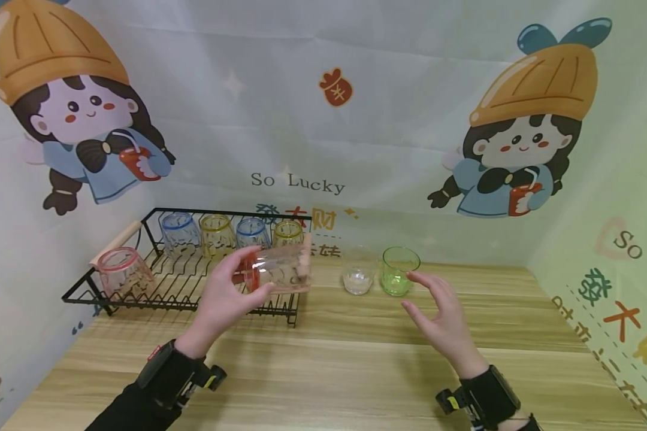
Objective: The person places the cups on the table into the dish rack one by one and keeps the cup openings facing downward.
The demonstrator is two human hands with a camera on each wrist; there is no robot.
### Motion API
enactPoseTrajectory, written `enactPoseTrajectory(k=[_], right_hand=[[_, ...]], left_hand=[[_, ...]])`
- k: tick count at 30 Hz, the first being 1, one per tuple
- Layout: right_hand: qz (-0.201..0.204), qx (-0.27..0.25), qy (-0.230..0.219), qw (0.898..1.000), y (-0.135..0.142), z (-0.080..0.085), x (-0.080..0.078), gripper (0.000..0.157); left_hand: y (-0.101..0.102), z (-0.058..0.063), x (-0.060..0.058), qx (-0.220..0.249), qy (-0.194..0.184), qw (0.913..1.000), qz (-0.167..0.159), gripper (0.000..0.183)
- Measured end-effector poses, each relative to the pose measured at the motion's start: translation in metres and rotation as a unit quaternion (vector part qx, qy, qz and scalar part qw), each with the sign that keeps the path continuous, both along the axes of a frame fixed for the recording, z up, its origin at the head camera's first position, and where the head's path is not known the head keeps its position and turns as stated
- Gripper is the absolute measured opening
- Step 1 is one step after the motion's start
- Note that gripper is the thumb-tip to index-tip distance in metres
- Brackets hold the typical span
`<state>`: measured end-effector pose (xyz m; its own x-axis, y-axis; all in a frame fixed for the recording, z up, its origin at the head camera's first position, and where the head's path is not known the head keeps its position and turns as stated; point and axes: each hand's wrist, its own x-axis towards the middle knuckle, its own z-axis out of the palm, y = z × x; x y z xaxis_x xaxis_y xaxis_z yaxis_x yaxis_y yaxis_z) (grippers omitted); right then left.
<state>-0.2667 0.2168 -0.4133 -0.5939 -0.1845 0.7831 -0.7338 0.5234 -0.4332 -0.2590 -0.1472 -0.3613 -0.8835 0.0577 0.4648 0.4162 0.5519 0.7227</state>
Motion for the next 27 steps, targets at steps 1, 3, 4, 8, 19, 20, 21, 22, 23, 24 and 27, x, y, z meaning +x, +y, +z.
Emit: enactPoseTrajectory(k=[1,3,4,8,19,20,21,22,23,24,27], right_hand=[[-0.002,0.002,0.0,1.0,0.0,0.0,0.0,0.055],[-0.005,0.004,-0.002,1.0,0.001,-0.001,0.0,0.054],[-0.007,0.006,-0.002,1.0,0.002,-0.002,0.0,0.054],[-0.014,0.011,-0.004,1.0,0.003,-0.005,-0.002,0.053],[-0.02,0.02,-0.009,1.0,0.008,-0.008,-0.005,0.053],[-0.022,0.021,-0.01,1.0,0.009,-0.008,-0.005,0.053],[-0.023,0.022,-0.01,0.999,0.009,-0.008,-0.005,0.053],[-0.025,0.024,-0.01,0.999,0.01,-0.009,-0.005,0.053],[-0.027,0.025,-0.011,0.999,0.01,-0.009,-0.006,0.053],[-0.028,0.027,-0.012,0.999,0.011,-0.009,-0.006,0.053],[-0.033,0.033,-0.011,0.999,0.013,-0.01,-0.007,0.053]], left_hand=[[-0.001,0.0,0.0,-0.006,0.0,1.0,0.003,0.067],[-0.003,-0.001,0.0,-0.013,-0.002,0.9999,0.007,0.067],[-0.004,-0.001,-0.001,-0.017,-0.003,0.9998,0.009,0.067],[-0.008,-0.001,0.0,-0.025,-0.009,0.9995,0.014,0.067],[-0.03,0.005,-0.004,-0.066,-0.009,0.9972,0.033,0.068],[-0.032,0.005,-0.005,-0.07,-0.01,0.9969,0.035,0.068],[-0.034,0.006,-0.005,-0.073,-0.012,0.9967,0.034,0.068],[-0.036,0.007,-0.005,-0.078,-0.014,0.9963,0.034,0.068],[-0.038,0.007,-0.005,-0.081,-0.017,0.996,0.034,0.068],[-0.04,0.008,-0.005,-0.086,-0.019,0.9955,0.035,0.068],[-0.046,0.01,-0.005,-0.098,-0.027,0.9941,0.037,0.068]])
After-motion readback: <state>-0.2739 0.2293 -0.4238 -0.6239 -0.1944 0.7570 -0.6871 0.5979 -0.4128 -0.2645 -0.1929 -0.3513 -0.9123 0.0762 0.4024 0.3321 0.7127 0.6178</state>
